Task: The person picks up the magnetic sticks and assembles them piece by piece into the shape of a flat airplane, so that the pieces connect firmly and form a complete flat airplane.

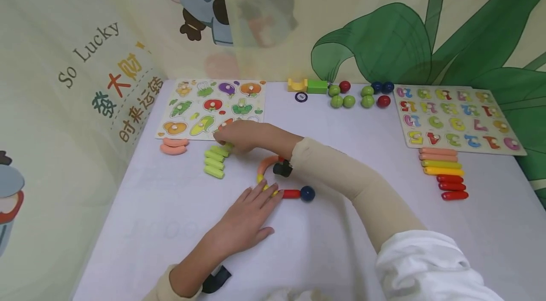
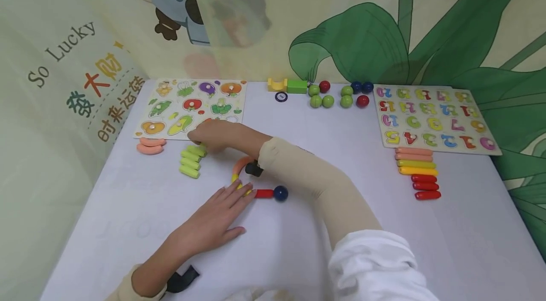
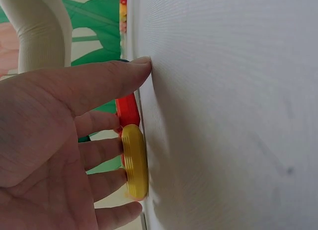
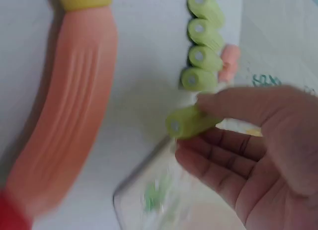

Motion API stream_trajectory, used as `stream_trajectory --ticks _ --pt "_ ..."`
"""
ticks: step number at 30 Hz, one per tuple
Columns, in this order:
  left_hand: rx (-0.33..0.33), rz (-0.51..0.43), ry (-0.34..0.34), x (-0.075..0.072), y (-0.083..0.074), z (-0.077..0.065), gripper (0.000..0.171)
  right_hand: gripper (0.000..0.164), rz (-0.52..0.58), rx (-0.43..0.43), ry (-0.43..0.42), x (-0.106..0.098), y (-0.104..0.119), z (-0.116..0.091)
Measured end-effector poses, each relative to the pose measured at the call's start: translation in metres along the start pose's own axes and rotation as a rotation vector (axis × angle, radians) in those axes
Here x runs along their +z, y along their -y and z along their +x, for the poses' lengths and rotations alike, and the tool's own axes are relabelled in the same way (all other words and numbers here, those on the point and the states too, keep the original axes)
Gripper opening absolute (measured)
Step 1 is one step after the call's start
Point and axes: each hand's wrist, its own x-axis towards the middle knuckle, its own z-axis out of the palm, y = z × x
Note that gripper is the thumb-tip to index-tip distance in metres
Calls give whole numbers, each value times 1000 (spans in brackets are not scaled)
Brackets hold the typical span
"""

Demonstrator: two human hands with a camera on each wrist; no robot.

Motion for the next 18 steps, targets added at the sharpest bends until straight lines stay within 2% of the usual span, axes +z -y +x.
stream_trajectory --ticks 5,8,11,14,18 --pt "-15 -1 32 0 0 1 82 21 337 -44 -152 -11 -25 -43" --pt "-26 -2 47 0 -1 2 82 24 557 -16 -252 -9 -47 -77" --pt "-32 1 53 1 -2 2 82 28 747 73 -319 3 -72 -111" --pt "-35 -1 51 0 -3 2 83 30 873 219 -351 21 -92 -137" --pt "-35 -10 40 -1 -2 2 82 30 968 403 -383 41 -108 -160"
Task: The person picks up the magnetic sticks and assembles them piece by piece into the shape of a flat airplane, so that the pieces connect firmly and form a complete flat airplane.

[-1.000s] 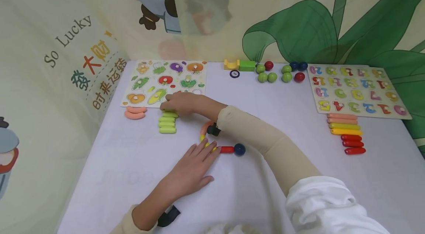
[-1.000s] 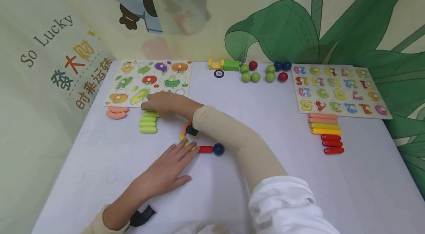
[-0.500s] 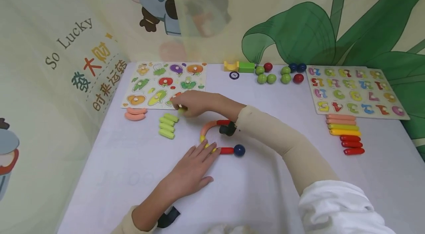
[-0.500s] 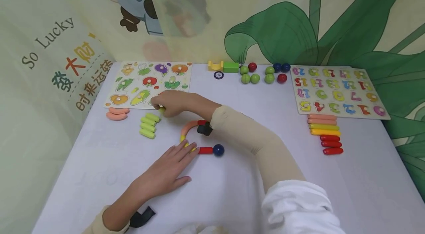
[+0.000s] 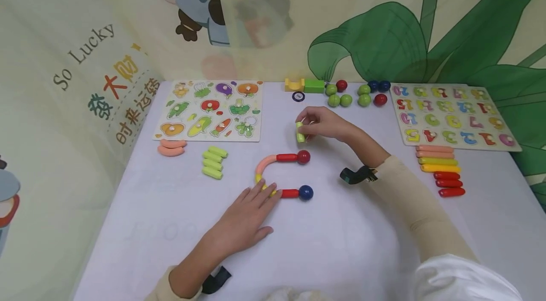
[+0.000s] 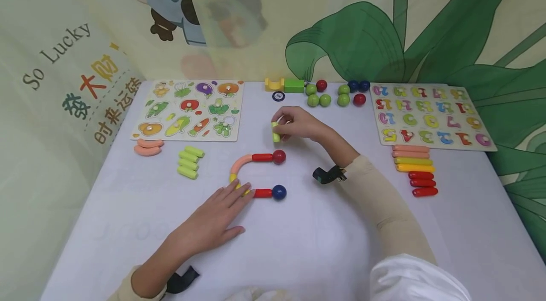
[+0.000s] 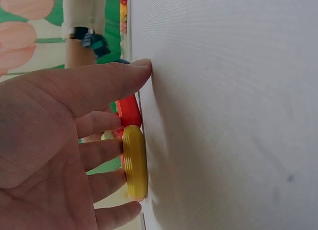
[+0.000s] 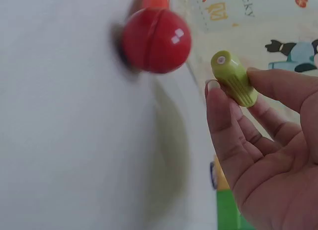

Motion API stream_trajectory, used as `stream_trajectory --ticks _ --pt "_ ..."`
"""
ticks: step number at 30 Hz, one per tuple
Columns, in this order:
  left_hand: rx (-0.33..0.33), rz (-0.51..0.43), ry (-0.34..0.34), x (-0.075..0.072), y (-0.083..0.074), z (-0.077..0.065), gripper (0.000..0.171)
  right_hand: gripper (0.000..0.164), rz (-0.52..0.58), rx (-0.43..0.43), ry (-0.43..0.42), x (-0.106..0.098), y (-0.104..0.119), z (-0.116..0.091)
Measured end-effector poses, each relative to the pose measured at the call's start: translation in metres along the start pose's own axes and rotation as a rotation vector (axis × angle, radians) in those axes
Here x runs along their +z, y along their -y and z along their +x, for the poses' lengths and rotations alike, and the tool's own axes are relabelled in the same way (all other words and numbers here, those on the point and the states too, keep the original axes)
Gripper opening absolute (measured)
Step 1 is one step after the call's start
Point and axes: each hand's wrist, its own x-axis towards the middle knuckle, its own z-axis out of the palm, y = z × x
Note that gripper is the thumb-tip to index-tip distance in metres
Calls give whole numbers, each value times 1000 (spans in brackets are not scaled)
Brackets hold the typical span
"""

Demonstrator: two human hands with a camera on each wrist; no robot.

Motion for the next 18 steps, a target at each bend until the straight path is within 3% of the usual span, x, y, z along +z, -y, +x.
stream_trajectory --ticks 7,18 --pt "8 -18 -11 -2 0 -1 80 30 20 84 -18 1 -21 -6" --pt "8 -23 -22 -2 1 -2 78 28 77 130 10 3 -24 -3"
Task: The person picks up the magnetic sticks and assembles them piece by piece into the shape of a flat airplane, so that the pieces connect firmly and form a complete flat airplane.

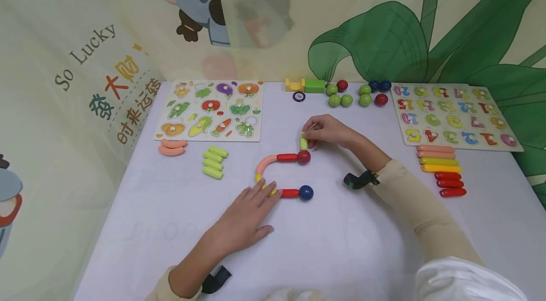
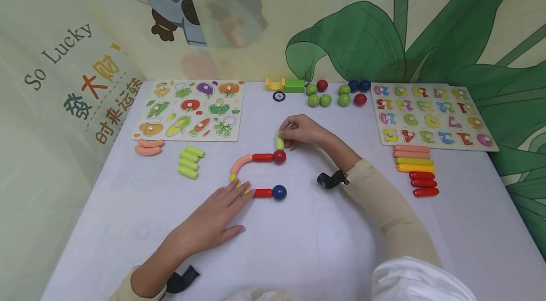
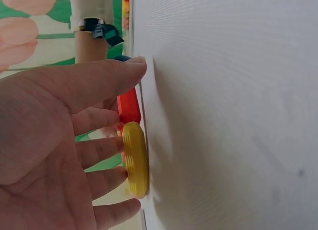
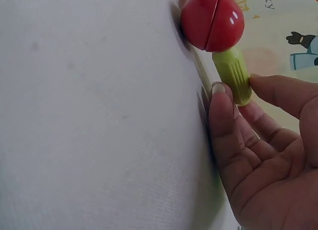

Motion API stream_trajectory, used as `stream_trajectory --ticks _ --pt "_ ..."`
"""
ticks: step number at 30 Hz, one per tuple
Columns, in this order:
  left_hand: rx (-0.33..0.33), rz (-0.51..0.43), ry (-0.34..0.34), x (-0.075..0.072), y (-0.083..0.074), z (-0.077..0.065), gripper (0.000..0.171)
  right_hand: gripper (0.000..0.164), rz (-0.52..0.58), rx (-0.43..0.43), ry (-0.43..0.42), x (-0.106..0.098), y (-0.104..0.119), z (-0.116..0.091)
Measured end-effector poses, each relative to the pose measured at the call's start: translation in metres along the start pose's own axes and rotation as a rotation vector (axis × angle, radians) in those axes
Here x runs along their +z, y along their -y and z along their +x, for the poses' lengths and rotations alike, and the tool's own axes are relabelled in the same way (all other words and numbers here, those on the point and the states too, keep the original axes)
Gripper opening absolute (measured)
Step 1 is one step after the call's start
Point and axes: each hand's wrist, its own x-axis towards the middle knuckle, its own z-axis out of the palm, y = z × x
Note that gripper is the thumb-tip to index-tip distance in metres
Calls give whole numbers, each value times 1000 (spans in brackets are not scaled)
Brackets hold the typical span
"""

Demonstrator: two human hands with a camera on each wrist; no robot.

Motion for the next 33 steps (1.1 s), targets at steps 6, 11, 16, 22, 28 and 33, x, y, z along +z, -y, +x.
stream_trajectory --ticks 6,11,16,22,28,33 --pt "1 1 3 0 1 0 79 28 5 8 4 -1 0 0" --pt "-2 -4 -6 0 1 0 79 27 -46 1 -7 -1 0 -2" --pt "-5 -49 -6 0 -1 -2 78 24 -121 28 -40 -6 5 -1" --pt "8 -81 -2 1 -6 -6 79 24 -176 -46 -35 -7 24 4" --pt "15 -110 25 2 -7 -11 77 20 -376 -250 71 14 53 29" --pt "21 -150 48 1 -5 -15 75 17 -569 -372 209 49 83 60"
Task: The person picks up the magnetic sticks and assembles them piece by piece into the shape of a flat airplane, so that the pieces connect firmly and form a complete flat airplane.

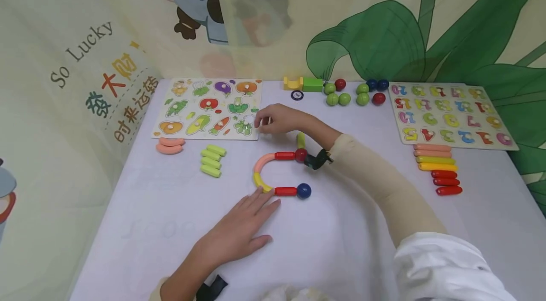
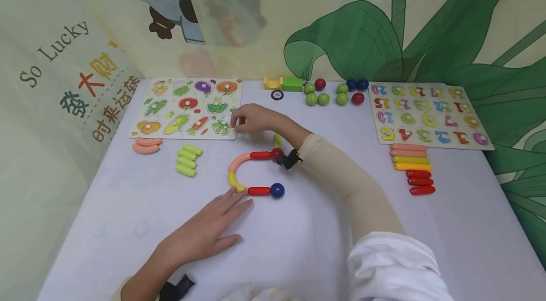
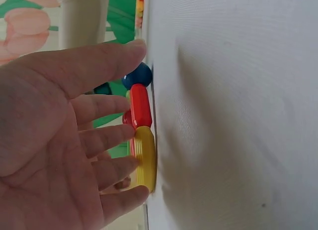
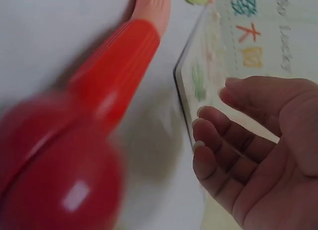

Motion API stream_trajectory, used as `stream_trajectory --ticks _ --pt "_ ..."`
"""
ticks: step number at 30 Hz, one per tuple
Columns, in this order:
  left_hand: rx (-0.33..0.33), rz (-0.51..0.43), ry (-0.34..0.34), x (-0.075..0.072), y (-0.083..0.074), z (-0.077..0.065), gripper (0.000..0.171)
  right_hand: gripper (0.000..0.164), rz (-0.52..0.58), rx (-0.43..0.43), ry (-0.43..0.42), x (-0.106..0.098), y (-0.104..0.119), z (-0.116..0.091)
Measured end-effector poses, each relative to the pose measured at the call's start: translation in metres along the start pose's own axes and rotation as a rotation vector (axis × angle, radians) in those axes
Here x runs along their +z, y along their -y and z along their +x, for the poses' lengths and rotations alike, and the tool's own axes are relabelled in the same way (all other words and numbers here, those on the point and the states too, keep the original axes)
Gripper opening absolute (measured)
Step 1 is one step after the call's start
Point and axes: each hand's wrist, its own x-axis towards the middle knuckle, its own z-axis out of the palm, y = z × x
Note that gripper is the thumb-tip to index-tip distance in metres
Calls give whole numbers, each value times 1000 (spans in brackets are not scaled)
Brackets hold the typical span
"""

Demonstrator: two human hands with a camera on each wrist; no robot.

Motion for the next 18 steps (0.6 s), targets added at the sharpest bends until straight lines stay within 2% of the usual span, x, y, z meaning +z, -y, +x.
stream_trajectory --ticks 4,9,14,18 --pt "11 -22 12 0 2 -2 74 23 -85 -96 108 15 23 32" --pt "22 -26 -3 0 3 -2 73 37 -124 -181 200 35 48 57" --pt "34 -42 -26 1 4 -4 71 49 -163 -134 254 48 63 68" --pt "40 -54 -37 1 5 -6 70 47 -196 -69 274 50 71 69"
